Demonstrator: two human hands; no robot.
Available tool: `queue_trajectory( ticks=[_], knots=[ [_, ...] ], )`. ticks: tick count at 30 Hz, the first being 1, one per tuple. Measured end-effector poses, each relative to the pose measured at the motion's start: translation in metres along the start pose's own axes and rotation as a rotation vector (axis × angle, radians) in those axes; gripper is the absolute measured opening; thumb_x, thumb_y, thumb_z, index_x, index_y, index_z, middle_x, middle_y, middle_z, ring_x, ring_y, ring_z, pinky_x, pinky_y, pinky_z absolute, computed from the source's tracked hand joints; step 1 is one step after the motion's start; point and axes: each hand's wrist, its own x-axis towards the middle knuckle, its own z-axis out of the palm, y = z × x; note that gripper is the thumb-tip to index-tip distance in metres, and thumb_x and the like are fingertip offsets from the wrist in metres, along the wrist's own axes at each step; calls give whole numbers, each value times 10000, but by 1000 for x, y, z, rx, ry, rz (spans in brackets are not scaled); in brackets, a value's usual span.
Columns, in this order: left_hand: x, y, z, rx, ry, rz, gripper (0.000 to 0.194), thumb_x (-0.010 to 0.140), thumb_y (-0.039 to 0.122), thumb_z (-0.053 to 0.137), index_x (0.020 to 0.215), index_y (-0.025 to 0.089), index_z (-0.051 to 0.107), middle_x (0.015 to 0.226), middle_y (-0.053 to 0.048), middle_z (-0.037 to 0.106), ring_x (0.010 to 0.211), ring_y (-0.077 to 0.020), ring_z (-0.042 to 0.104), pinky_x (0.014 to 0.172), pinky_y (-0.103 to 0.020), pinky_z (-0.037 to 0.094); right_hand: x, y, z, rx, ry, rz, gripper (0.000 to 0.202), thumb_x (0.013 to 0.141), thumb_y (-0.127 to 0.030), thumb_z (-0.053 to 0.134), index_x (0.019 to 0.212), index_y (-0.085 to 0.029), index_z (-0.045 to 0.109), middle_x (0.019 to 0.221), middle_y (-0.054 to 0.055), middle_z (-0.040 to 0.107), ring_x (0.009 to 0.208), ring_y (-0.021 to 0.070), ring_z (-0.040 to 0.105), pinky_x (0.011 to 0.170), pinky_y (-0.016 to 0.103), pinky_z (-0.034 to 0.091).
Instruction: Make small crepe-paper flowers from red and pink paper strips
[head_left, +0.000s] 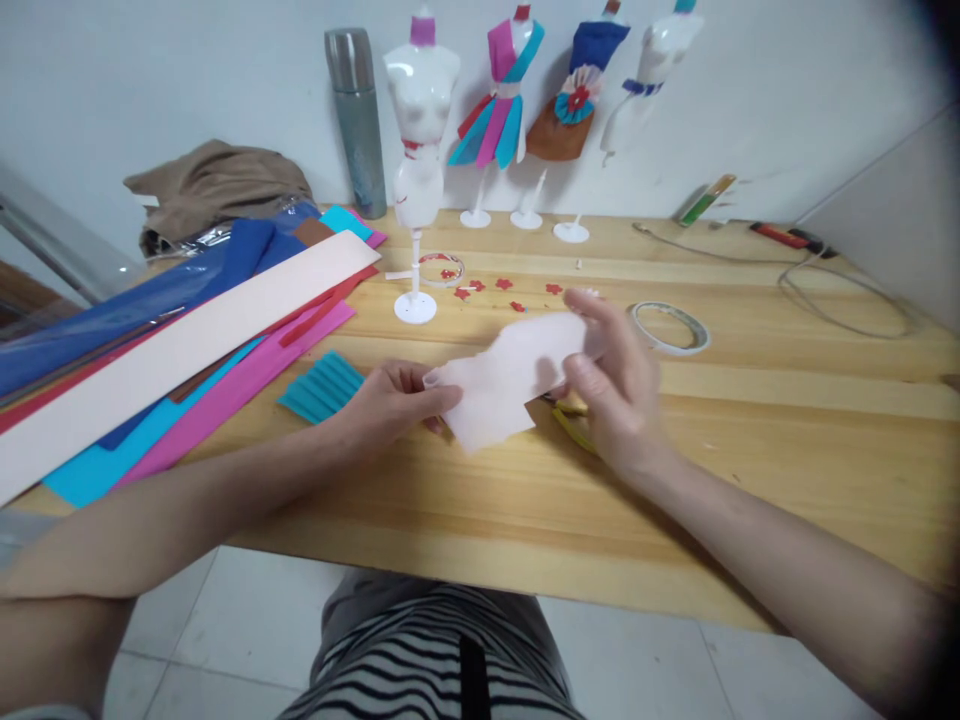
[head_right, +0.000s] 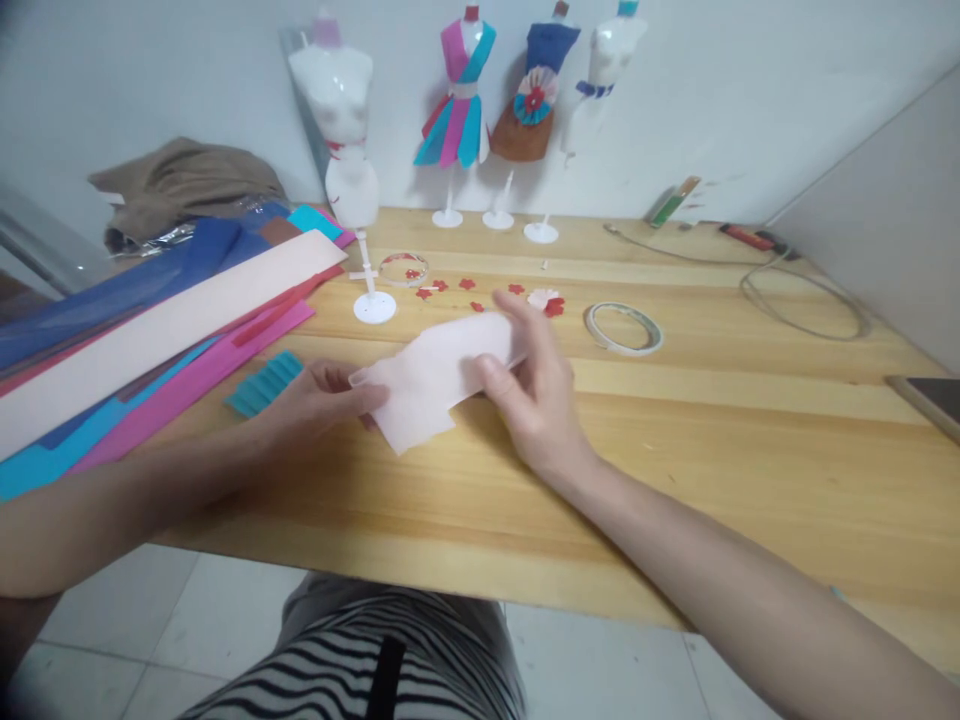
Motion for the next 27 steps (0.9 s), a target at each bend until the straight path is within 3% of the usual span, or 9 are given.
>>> queue_trajectory(
  ticks=[2, 5, 6, 8, 11, 14, 19, 22, 27],
  knots=[
    [-1, 8, -4, 61, -51, 0, 260, 717, 348, 751, 611, 117, 696, 611, -43, 686, 577, -120, 609, 577, -216, 459, 14, -9, -16, -152, 136, -175, 620, 891, -574, 556, 1421, -269, 460, 998, 95, 618, 870, 289, 636, 773, 513, 531],
    [1, 19, -8, 148, -116, 31, 251, 729, 333, 724, 605, 121, 674, 575, -24, 643, 556, -118, 580, 533, -214, 415, 31, -34, -31, -440, 130, -457, 518, 886, -525, 581, 1353, -304, 544, 1261, 141, 574, 1231, 384, 529, 1002, 613, 431],
    [3, 23, -8, 187, -135, 40, 257, 733, 332, 713, 593, 124, 658, 548, -10, 610, 536, -108, 550, 516, -210, 387, 35, -43, -31, -463, 34, -477, 492, 897, -524, 563, 1339, -308, 555, 1355, 137, 539, 1335, 391, 456, 1068, 616, 382],
    [9, 32, -10, 282, -180, 59, 275, 741, 334, 686, 566, 132, 623, 496, 23, 521, 497, -84, 468, 494, -208, 323, 41, -58, -25, -415, -233, -477, 501, 907, -529, 550, 1342, -279, 558, 1368, 132, 570, 1352, 364, 470, 1090, 579, 389],
    [20, 49, -11, 465, -262, 122, 348, 727, 347, 677, 492, 143, 522, 473, 58, 371, 488, -58, 334, 488, -220, 221, 54, -69, -6, -304, -565, -264, 567, 860, -523, 626, 1346, -235, 573, 1200, 102, 694, 1140, 316, 638, 968, 497, 497],
    [32, 63, -12, 660, -251, 187, 437, 698, 351, 693, 437, 152, 404, 488, 63, 284, 505, -53, 259, 492, -239, 157, 71, -69, 8, -247, -698, -65, 405, 771, -399, 724, 1138, -228, 714, 908, 36, 729, 820, 208, 673, 736, 324, 513],
    [49, 66, -13, 671, -237, 147, 391, 738, 345, 632, 477, 165, 404, 483, 64, 320, 484, -53, 284, 490, -239, 171, 91, -58, 5, -162, -657, 120, 260, 700, -387, 709, 828, -163, 746, 667, -12, 621, 564, 106, 508, 512, 232, 363],
    [56, 57, -13, 509, -246, 93, 304, 727, 343, 636, 526, 154, 508, 512, 47, 464, 511, -67, 422, 509, -208, 295, 93, -55, -6, -159, -641, 191, 218, 688, -376, 694, 689, -158, 692, 611, -10, 601, 530, 98, 477, 485, 230, 347],
    [61, 50, -15, 386, -265, -20, 215, 696, 314, 690, 584, 150, 608, 578, 14, 621, 586, -87, 577, 592, -190, 451, 96, -53, -20, -162, -588, 248, 163, 713, -331, 670, 647, -183, 654, 587, 1, 599, 510, 119, 514, 475, 251, 368]
  ],
)
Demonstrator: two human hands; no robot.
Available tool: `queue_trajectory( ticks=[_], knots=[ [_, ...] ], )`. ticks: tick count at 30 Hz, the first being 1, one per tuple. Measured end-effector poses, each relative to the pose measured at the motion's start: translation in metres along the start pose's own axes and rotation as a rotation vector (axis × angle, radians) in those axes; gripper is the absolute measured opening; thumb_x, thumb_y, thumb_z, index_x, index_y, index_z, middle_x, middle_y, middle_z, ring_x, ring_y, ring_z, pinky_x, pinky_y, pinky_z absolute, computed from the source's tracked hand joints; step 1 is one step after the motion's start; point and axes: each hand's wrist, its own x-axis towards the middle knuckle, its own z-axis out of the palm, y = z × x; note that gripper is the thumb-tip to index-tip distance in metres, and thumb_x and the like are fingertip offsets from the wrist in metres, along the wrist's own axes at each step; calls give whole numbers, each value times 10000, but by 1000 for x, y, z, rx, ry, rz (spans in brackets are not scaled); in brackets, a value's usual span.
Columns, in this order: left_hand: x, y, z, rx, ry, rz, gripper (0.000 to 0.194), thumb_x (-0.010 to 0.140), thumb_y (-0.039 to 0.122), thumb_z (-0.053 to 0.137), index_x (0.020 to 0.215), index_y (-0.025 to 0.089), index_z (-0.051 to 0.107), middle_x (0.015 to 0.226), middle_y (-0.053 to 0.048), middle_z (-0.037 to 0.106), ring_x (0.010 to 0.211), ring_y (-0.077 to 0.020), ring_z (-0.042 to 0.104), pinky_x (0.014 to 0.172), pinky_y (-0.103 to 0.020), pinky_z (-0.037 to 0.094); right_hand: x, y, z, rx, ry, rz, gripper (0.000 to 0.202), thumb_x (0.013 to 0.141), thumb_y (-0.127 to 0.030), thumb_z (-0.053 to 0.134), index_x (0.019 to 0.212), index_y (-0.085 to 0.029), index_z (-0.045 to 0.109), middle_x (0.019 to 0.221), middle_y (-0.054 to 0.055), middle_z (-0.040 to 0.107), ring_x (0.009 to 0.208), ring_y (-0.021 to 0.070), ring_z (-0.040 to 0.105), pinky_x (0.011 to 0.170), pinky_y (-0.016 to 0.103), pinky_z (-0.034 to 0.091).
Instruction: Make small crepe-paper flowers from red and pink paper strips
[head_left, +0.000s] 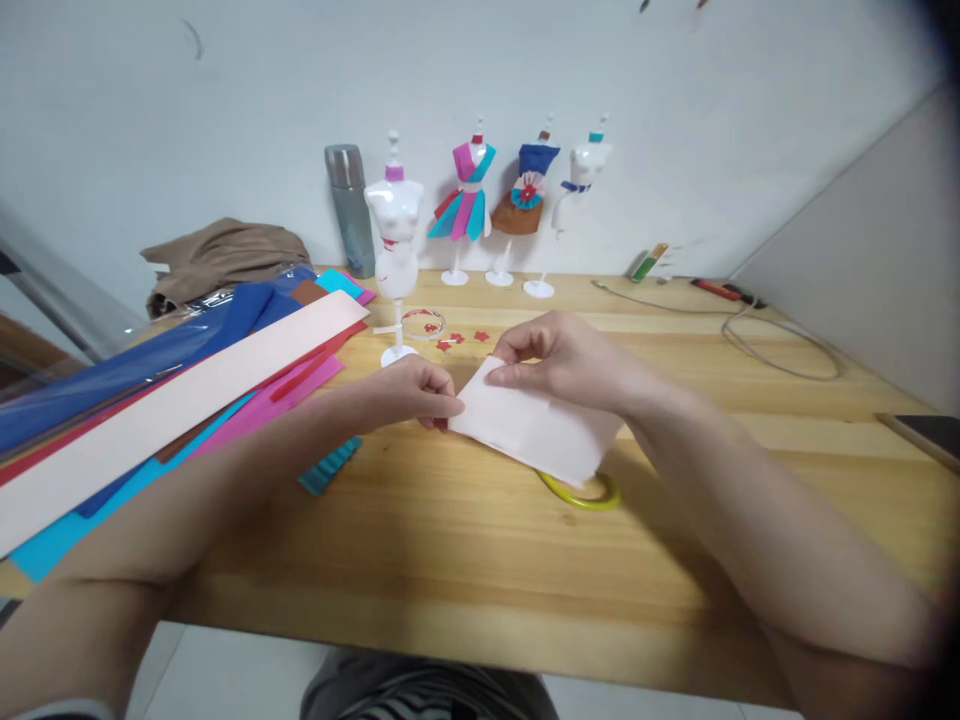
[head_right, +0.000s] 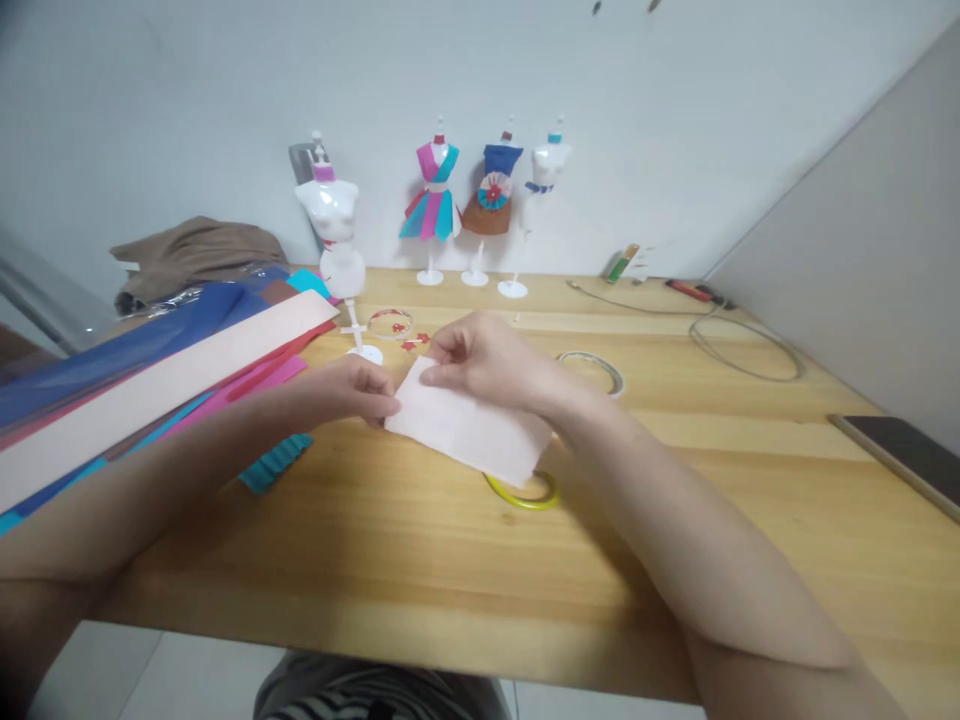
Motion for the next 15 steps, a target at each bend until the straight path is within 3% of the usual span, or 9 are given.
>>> queue_trajectory(
  ticks=[5, 9, 13, 15],
  knots=[
    [-1, 1, 1, -37, 66, 48, 203, 683, 310, 747, 781, 142, 691, 711, 4, 697, 672, -108, 631, 646, -206, 502, 4, 4, 1, 70, 22, 36, 183, 737, -360, 664, 678, -188, 646, 641, 35, 662, 546, 150, 582, 470, 261, 412],
    [-1, 0, 3, -16, 30, 22, 180, 734, 314, 704, 752, 135, 710, 712, -11, 724, 703, -132, 665, 693, -230, 523, 5, 8, 2, 91, 34, 24, 216, 713, -390, 682, 671, -184, 634, 635, 31, 662, 536, 135, 568, 459, 246, 406],
    [-4, 0, -11, 25, -25, -14, 224, 733, 355, 726, 718, 133, 720, 738, -37, 738, 734, -134, 678, 730, -232, 531, 6, 11, 0, 161, 102, 17, 237, 674, -398, 735, 638, -200, 610, 625, 34, 645, 545, 155, 572, 477, 273, 405],
    [-6, 0, -17, 48, 4, 26, 268, 743, 399, 739, 753, 132, 726, 775, -49, 739, 761, -142, 676, 736, -237, 529, 7, 10, 1, 202, 141, 27, 251, 667, -395, 750, 617, -209, 590, 605, 30, 618, 530, 160, 553, 476, 288, 384]
  ],
)
